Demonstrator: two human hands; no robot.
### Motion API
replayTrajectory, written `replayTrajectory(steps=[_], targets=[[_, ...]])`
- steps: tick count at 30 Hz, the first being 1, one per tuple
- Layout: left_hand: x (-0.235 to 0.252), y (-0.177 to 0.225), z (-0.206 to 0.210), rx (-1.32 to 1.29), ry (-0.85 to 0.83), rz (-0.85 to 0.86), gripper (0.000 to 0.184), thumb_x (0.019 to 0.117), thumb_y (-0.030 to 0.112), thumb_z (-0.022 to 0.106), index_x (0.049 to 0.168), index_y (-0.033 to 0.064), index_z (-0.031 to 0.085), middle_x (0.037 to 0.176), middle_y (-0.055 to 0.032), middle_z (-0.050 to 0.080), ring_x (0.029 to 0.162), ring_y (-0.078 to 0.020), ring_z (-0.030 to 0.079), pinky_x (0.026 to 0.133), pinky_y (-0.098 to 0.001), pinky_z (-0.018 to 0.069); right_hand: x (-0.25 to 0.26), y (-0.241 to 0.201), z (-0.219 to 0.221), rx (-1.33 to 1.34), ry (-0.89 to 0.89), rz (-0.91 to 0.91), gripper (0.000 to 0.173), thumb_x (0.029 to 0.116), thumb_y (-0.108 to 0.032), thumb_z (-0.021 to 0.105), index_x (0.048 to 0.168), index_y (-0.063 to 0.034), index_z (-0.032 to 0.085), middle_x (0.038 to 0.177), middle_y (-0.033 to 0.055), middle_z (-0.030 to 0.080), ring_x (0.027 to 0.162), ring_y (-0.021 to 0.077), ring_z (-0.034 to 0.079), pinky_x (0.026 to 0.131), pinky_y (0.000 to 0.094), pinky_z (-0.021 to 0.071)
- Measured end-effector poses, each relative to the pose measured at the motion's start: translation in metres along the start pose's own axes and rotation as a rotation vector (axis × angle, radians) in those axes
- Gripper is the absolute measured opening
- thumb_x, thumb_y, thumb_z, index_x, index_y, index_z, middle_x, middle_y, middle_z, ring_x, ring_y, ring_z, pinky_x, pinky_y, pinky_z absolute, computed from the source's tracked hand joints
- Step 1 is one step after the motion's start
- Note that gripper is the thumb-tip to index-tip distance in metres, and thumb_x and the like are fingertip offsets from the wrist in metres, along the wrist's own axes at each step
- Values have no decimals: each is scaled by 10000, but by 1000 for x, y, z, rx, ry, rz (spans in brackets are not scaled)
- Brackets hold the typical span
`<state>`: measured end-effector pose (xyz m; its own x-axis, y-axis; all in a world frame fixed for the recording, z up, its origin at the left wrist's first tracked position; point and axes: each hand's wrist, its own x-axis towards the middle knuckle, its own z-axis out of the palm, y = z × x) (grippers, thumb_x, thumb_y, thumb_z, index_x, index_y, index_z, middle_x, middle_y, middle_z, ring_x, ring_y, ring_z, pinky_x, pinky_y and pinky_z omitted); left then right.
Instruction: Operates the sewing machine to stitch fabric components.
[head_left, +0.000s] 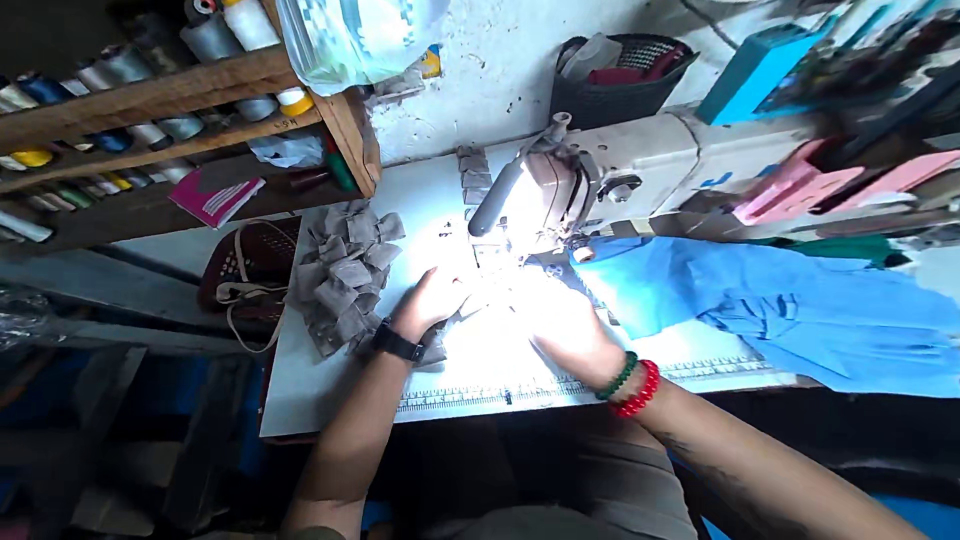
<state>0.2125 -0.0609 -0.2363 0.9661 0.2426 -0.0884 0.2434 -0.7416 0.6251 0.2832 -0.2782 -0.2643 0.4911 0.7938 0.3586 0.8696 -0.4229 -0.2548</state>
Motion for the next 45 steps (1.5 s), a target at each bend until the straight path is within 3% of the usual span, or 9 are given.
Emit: replayTrajectory(steps=[2,12,15,19,24,29,33,38,45], targets=[[1,-1,-2,-33,-12,11,254,1002,207,647,826,24,655,686,-76,563,580,-158,526,567,-349,464,11,-4,5,70,-8,26,271,1030,-189,547,1175,-55,733,1115,175,717,1035,360,691,823,542,563],[2,-5,-2,-46,8,65,287,996,201,647,756,44,626,637,-53,533,555,-145,509,535,-333,438,35,-7,14,71,-136,62,283,1044,-187,515,1198,-48,709,1063,191,708,982,387,694,790,560,560],[1,-5,-2,-111,65,141,228,993,213,669,835,49,680,719,-49,603,645,-129,571,617,-325,497,22,2,6,235,-92,104,280,1032,-268,547,1125,-82,734,1032,147,719,947,316,704,776,528,570],[-2,13,8,-156,121,214,222,985,272,668,882,88,736,785,-17,673,744,-119,630,734,-375,530,8,14,-15,663,-170,245,312,980,-400,658,1103,-118,707,910,12,679,828,92,635,786,341,545],[-6,27,19,-110,223,248,199,987,258,660,938,101,772,850,-16,698,869,-143,633,949,-477,449,-5,19,-26,638,-16,345,318,939,-310,679,1140,-69,628,843,33,622,753,111,580,708,335,505],[-8,37,27,-385,181,330,137,992,129,655,1024,50,762,956,-33,741,886,-82,694,817,-300,591,-6,20,-21,689,-35,332,293,997,-400,604,1048,-128,702,825,-20,641,753,61,594,709,299,513],[-12,39,24,-391,188,309,114,979,111,664,978,32,747,905,-32,726,851,-71,684,798,-282,584,-11,26,-22,705,65,394,210,973,-255,635,1079,-77,669,819,28,630,733,98,589,691,321,515],[-13,47,29,-432,182,297,113,982,95,656,988,24,743,911,-19,721,845,-48,679,800,-248,579,-9,25,-23,767,42,359,214,971,-371,650,978,-161,696,743,-60,601,669,23,557,627,254,480],[-14,44,32,-440,193,294,128,985,90,651,1036,28,751,998,-38,737,931,-73,691,856,-280,584,-15,26,-22,750,75,400,205,967,-357,651,1035,-167,687,737,-56,594,647,31,550,613,258,484]])
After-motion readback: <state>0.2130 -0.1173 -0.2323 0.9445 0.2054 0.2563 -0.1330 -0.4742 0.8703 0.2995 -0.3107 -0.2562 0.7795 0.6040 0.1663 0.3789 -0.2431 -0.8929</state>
